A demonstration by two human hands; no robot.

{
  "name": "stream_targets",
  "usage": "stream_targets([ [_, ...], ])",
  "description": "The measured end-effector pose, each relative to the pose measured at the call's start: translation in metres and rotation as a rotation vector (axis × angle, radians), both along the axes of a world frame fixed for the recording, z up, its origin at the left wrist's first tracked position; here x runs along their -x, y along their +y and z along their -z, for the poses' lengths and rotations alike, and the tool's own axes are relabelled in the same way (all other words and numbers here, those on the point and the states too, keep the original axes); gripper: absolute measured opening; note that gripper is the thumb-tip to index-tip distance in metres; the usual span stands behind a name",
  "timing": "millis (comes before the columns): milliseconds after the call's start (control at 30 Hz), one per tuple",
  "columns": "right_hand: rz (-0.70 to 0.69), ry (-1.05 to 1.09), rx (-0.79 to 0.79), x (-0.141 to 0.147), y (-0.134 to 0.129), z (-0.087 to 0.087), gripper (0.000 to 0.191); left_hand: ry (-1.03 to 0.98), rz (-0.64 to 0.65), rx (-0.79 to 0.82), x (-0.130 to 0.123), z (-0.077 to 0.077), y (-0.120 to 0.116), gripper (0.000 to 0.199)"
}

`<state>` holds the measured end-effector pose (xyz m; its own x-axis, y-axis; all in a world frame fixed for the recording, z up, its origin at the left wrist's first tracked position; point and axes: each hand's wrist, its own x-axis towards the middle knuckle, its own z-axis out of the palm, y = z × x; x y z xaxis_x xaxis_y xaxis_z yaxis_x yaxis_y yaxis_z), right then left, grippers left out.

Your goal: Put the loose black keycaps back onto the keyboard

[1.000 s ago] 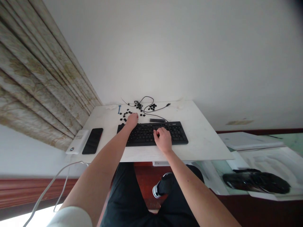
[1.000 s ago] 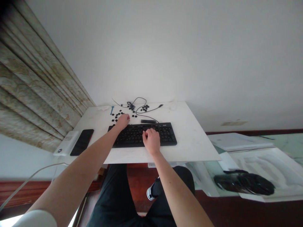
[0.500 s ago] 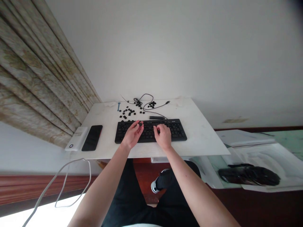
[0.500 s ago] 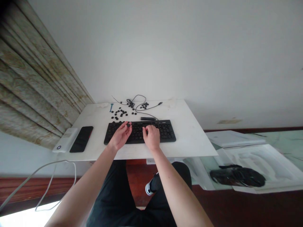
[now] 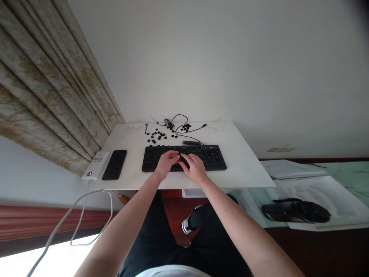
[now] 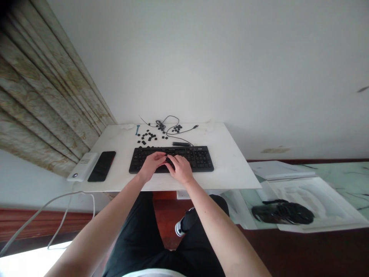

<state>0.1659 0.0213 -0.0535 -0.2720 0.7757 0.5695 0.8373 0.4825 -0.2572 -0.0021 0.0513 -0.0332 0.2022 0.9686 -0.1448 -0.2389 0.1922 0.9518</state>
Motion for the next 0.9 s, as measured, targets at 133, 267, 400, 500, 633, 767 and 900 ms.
stream_targets([
  [133,-0.015,0.022,-0.038,0.001,0.002,0.003,0.026,0.031,0.009,-0.013,-0.013,0.002,-0.002,0.024],
  [267,0.038,0.146,-0.037,-0.002,0.004,0.010,0.019,0.178,-0.038,-0.147,-0.009,0.002,-0.007,0.020],
  [400,0.128,0.303,-0.019,-0.006,0.006,0.018,0.019,0.680,-0.213,-0.578,0.035,0.005,-0.013,0.015],
  [500,0.150,0.353,-0.002,-0.007,0.009,0.023,0.021,1.049,-0.265,-0.853,0.076,0.012,-0.016,0.015],
  [633,0.162,0.370,0.008,-0.008,0.011,0.023,0.023,1.276,-0.236,-0.984,0.100,0.023,-0.016,0.019],
  [767,0.132,0.396,0.001,-0.009,0.009,0.015,0.025,1.328,-0.205,-1.009,0.095,0.028,-0.013,0.024],
  [900,0.053,0.409,0.046,0.003,0.005,-0.005,0.027,1.340,-0.207,-0.998,0.092,0.029,-0.012,0.027],
])
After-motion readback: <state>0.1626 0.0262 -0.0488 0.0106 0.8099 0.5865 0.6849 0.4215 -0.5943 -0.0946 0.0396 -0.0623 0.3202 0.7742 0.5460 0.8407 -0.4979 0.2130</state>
